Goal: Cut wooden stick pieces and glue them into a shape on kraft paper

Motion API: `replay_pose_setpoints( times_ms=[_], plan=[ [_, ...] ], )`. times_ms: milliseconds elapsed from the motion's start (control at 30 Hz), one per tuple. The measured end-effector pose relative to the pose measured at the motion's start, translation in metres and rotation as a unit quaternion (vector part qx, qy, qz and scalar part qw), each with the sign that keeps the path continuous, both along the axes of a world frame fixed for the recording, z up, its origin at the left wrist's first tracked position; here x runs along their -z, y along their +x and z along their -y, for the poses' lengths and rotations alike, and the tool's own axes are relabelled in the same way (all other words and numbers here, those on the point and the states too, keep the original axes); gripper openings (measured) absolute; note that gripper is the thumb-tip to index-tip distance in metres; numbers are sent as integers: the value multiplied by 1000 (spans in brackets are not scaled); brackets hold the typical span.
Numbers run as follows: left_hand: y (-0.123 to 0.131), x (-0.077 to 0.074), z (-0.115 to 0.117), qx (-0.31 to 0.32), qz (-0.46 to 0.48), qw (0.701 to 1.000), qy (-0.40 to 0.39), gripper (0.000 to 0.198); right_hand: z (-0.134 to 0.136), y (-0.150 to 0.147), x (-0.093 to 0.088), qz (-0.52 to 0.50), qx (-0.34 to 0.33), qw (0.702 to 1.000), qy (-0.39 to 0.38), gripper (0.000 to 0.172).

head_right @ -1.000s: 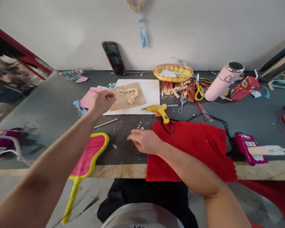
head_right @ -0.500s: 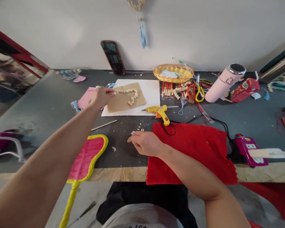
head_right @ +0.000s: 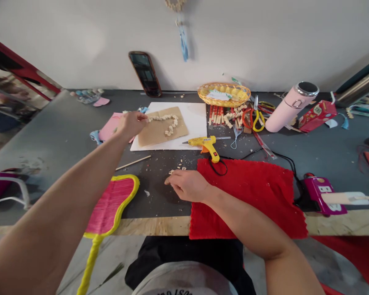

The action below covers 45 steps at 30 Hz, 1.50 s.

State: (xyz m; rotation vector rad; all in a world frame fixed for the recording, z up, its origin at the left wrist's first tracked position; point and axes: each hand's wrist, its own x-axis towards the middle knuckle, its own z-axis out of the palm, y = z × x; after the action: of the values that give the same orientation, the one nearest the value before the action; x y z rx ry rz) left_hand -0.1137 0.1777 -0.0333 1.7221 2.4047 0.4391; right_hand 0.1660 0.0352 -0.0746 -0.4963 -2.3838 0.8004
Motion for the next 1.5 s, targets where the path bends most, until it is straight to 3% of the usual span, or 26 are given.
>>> replay_pose_setpoints(
  times_ms=[200,300,533,833,1033,1167,1267,1367,1500],
  plan=[
    [4,-5,2,-4,-23,999,30,34,0,-1,0,14,1,1000,-12,21],
    [13,-4,6,37,-36,995,84,34,0,-1,1,17,-3,1000,-15,20],
    [45,0,21,176,11,984,-6,31,-1,0,1,22,-7,999,-23,21],
    [46,5,19,204,19,978,-26,25,-1,1,2,22,-3,999,-25,22],
    [38,1,27,167,30,985,-18,25,-1,1,0,22,-4,1000,-18,21],
    [9,-5,29,79,38,995,44,28,-1,1,0,25,-8,1000,-17,21],
    [-12,-3,25,17,39,998,38,30,-1,0,0,29,-6,999,-13,22],
    [-20,3,21,-4,29,999,31,29,-1,0,1,34,0,999,-10,22],
    [-14,8,17,14,11,999,36,28,-1,0,1,28,-4,1000,-10,22]
  ],
)
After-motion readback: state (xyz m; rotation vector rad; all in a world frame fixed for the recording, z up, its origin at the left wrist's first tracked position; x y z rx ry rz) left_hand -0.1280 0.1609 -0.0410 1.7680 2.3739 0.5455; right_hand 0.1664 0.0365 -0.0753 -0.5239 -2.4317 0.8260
